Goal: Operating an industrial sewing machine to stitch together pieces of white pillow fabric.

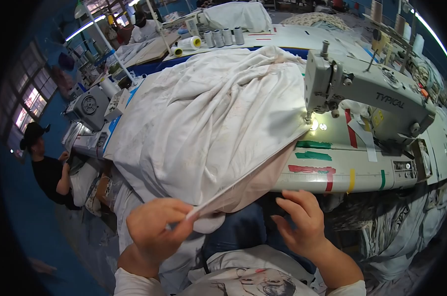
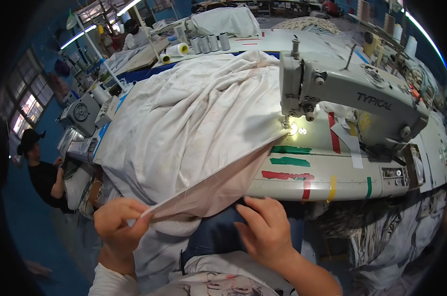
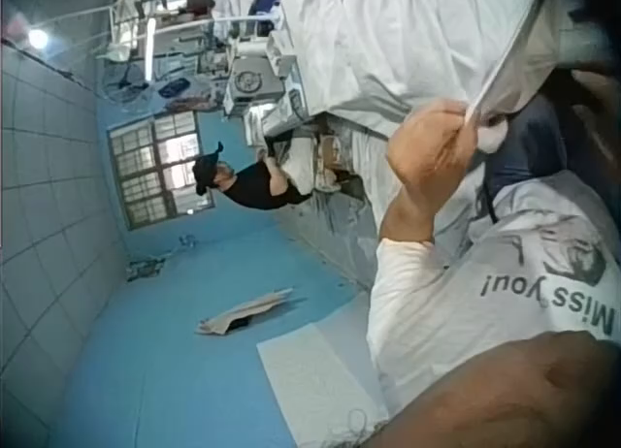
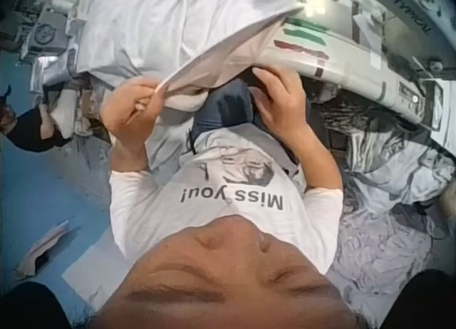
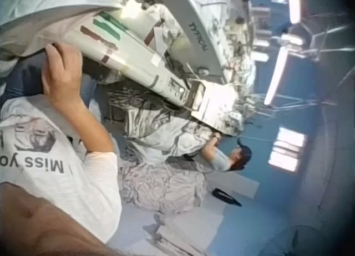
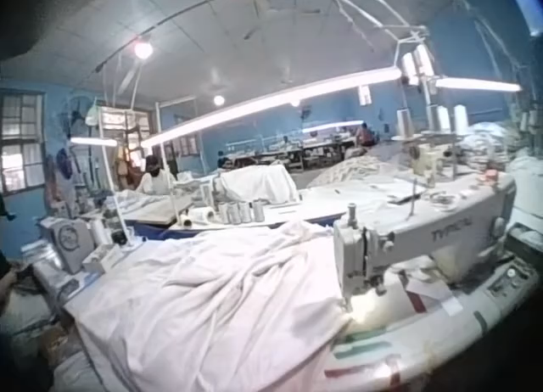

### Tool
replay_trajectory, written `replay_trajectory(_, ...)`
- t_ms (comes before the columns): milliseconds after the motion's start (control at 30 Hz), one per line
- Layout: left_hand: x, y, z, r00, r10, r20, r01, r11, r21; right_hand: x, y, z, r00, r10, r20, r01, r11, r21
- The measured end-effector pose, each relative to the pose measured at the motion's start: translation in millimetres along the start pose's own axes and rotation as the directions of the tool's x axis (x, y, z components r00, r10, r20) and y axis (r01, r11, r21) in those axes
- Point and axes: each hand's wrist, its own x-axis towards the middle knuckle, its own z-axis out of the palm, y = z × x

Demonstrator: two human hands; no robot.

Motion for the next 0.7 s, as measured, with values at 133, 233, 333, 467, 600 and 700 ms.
replay_trajectory(133, -4, 27, 2, 0.9, 0.363, 0.242, -0.322, 0.927, -0.192, 57, -43, -21, 0.931, -0.34, 0.134, 0.345, 0.939, -0.011)
replay_trajectory(233, 27, 35, 21, 0.609, 0.663, 0.435, -0.344, 0.715, -0.609, 36, -43, -52, 0.853, -0.402, 0.332, 0.349, 0.914, 0.208)
replay_trajectory(333, 32, -22, 101, 0.945, 0.008, 0.328, 0.102, 0.943, -0.317, -8, -26, -68, 0.909, -0.118, 0.399, 0.002, 0.96, 0.281)
replay_trajectory(467, 50, -156, 168, 0.95, -0.308, -0.052, 0.285, 0.787, 0.547, -79, 12, -41, 0.875, 0.205, 0.439, -0.372, 0.864, 0.338)
replay_trajectory(600, 73, -200, 188, 0.945, -0.322, 0.051, 0.27, 0.86, 0.433, -94, 33, -24, 0.834, 0.329, 0.442, -0.504, 0.779, 0.372)
replay_trajectory(700, 102, -215, 202, 0.942, -0.335, 0.004, 0.304, 0.86, 0.409, -83, 37, -18, 0.866, 0.303, 0.398, -0.463, 0.787, 0.408)
